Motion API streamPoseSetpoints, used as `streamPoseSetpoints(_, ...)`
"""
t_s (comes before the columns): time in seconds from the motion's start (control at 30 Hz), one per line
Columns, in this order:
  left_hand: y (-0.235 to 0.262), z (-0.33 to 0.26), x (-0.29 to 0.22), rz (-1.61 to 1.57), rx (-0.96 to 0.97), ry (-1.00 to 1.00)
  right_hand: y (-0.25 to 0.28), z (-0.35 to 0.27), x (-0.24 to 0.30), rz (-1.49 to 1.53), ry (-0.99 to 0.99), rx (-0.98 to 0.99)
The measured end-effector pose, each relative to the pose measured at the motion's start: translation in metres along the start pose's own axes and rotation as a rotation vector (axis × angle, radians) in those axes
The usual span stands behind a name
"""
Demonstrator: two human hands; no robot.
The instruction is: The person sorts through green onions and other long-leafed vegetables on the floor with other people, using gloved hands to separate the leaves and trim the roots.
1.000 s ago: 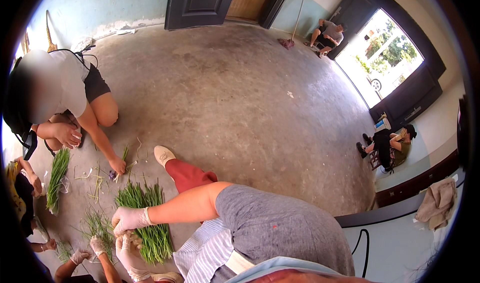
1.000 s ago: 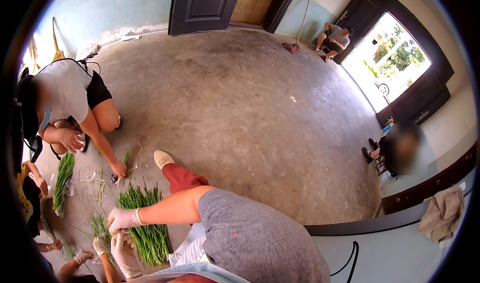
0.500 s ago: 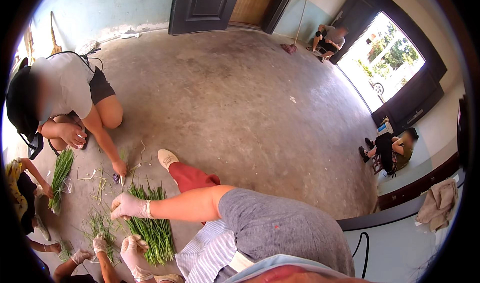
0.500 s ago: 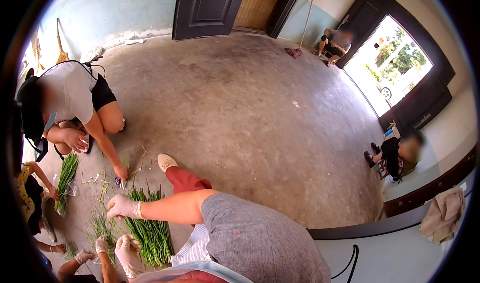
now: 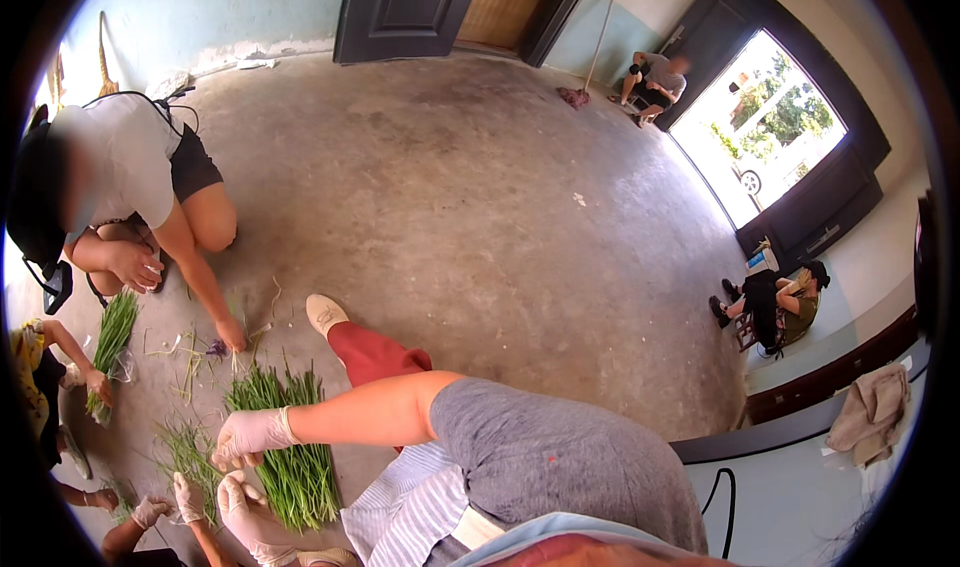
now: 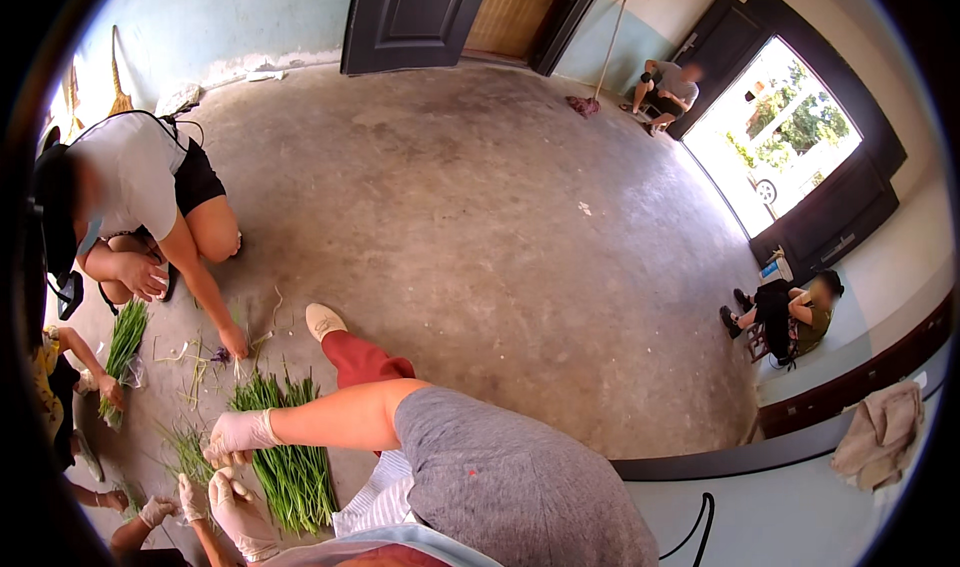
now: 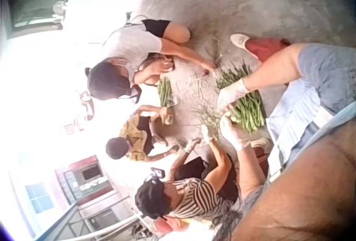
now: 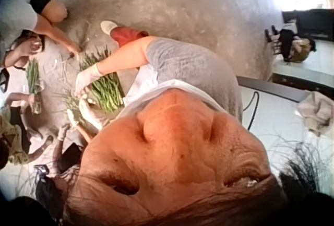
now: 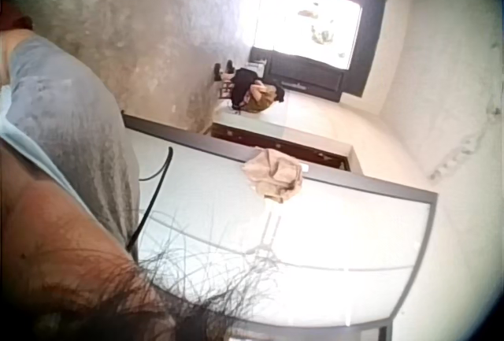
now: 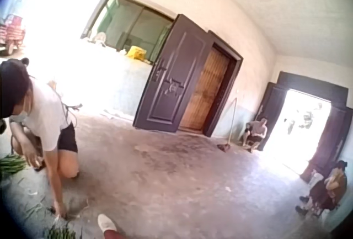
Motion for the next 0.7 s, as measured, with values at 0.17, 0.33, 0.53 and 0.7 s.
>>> streamPoseSetpoints(0.17,-0.012,0.004,0.022,0.039,0.063,0.072,0.006,-0.005,0.001,-0.046,0.129,-0.013)
streamPoseSetpoints(0.33,-0.006,0.001,0.026,0.003,-0.009,0.090,0.017,-0.002,0.012,0.060,0.171,-0.116)
streamPoseSetpoints(0.53,-0.004,0.003,0.031,0.040,0.072,0.100,0.039,0.004,0.011,0.138,0.177,-0.229)
streamPoseSetpoints(0.7,0.002,0.002,0.033,0.037,0.036,0.123,0.040,0.002,0.012,0.168,0.167,-0.233)
Point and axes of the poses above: each hand's wrist, its own z-axis towards the middle knuckle, its own y-axis out of the back of the hand, x = y × z, the point moved 9 cm from there along z, towards the middle knuckle, and after that the axes turned 6 degrees about z, right-handed, at the moved point
